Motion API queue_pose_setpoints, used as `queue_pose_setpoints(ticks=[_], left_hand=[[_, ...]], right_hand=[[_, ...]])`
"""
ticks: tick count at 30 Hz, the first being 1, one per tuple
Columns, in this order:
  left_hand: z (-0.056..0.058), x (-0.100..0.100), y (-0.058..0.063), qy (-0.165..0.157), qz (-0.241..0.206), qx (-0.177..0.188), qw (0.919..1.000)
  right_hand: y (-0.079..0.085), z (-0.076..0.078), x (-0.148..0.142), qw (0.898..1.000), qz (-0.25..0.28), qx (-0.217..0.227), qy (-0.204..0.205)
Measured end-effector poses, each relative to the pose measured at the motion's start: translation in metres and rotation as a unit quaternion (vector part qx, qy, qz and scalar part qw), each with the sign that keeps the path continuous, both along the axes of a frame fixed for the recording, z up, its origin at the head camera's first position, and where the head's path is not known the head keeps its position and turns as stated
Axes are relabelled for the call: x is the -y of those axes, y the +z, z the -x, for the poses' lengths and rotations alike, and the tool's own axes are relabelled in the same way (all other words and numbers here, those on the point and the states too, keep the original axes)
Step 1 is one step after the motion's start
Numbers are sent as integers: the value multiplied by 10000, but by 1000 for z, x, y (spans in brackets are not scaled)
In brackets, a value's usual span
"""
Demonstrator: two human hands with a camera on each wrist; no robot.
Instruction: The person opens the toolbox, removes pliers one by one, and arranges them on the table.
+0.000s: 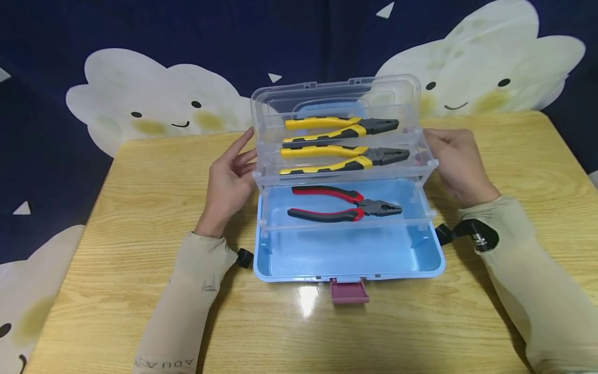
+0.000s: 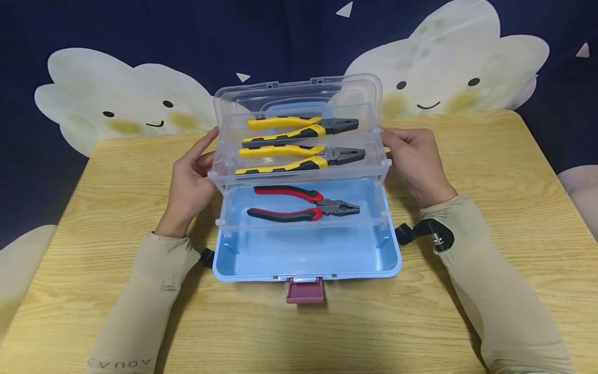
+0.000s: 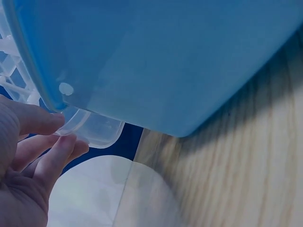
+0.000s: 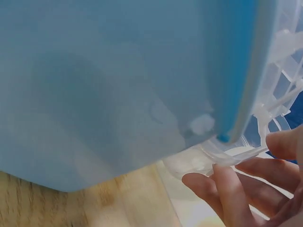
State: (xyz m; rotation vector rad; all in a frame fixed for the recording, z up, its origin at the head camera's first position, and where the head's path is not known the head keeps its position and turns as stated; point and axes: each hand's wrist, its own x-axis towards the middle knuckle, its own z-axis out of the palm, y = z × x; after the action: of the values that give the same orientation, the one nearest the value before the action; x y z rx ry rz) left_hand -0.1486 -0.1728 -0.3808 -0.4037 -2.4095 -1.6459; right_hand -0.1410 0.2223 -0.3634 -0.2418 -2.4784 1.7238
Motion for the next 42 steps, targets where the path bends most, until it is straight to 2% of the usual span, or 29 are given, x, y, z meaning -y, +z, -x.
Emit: queue_pose_setpoints(ticks=[9,19,31,42], left_hand=[[-6,1,5,-83,-417,133,9990],[-9,1,5,129,-196,171,9996],[-12,-2,7,235,-264,320,9989],[-15,-3,5,411,-80,389,9984]], right_hand=[[3,-5,1,9999,104,116,39],[3,-9,2,9995,110,275,-63],[4,-12,0,9984,-64,557,-110],[2,-13,1,9976,231,649,-84]])
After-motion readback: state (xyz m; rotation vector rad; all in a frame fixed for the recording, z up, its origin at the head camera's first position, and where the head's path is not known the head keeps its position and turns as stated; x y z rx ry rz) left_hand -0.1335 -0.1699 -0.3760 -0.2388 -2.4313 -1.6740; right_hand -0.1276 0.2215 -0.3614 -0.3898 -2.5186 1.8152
